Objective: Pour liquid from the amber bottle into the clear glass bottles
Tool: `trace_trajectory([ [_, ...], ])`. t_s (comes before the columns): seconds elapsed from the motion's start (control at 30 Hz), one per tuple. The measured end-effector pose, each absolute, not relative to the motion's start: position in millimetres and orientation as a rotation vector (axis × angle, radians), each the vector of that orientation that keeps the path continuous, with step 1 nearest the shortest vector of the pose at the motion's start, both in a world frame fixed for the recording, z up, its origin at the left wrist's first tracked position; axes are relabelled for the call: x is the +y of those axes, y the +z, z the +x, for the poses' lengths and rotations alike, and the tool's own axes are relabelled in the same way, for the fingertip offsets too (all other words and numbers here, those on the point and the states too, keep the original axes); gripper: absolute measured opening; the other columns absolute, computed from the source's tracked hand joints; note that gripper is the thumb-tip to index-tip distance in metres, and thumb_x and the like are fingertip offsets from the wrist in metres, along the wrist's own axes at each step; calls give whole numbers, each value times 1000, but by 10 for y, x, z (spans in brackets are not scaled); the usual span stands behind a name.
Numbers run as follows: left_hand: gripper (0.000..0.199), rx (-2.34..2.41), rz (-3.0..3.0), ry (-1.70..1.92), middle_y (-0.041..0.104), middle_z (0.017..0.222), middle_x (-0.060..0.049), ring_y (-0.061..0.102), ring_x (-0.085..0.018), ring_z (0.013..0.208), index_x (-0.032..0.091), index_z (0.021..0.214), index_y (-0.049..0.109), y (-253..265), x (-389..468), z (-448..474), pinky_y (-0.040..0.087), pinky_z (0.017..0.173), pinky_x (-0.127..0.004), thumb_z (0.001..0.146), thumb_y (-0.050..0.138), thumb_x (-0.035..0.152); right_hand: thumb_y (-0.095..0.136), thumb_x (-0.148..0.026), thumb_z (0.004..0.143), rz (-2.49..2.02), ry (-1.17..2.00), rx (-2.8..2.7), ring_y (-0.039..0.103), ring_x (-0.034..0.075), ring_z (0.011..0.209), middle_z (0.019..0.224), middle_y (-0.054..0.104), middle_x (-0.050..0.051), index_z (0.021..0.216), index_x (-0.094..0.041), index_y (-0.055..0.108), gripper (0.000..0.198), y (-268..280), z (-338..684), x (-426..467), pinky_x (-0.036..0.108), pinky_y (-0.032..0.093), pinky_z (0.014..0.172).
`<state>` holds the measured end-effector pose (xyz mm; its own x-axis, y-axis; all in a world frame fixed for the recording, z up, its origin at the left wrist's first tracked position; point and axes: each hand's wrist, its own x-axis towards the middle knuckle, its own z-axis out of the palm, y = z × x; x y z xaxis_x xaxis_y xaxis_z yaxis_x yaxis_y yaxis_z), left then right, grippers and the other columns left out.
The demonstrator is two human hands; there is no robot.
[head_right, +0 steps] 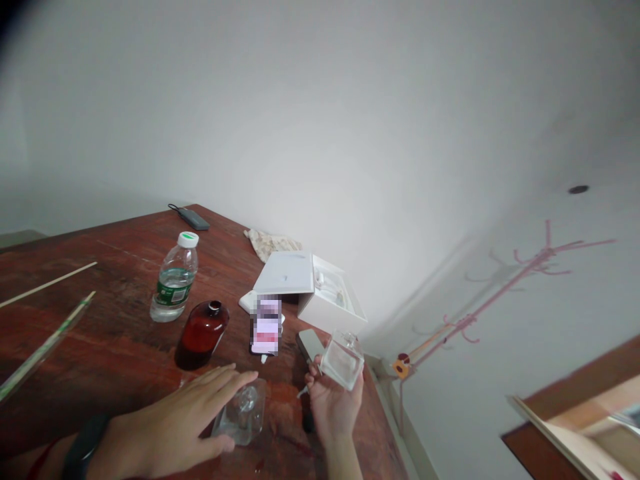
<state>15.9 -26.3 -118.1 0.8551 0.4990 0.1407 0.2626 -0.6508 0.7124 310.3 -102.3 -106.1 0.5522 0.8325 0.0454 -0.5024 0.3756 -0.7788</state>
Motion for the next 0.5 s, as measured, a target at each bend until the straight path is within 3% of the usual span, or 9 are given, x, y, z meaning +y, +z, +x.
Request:
trace_trajectory([
  [0.5,83,560,2290,367,44,171,-13,39,-39,158,27,166,39,-1119,-263,164,33,129,-60,89,70,30,63,-64,92,-782,903,-482,64,20,67,86,77,7,124,-22,75,54,-1048,3093,-1029,30,55,58],
])
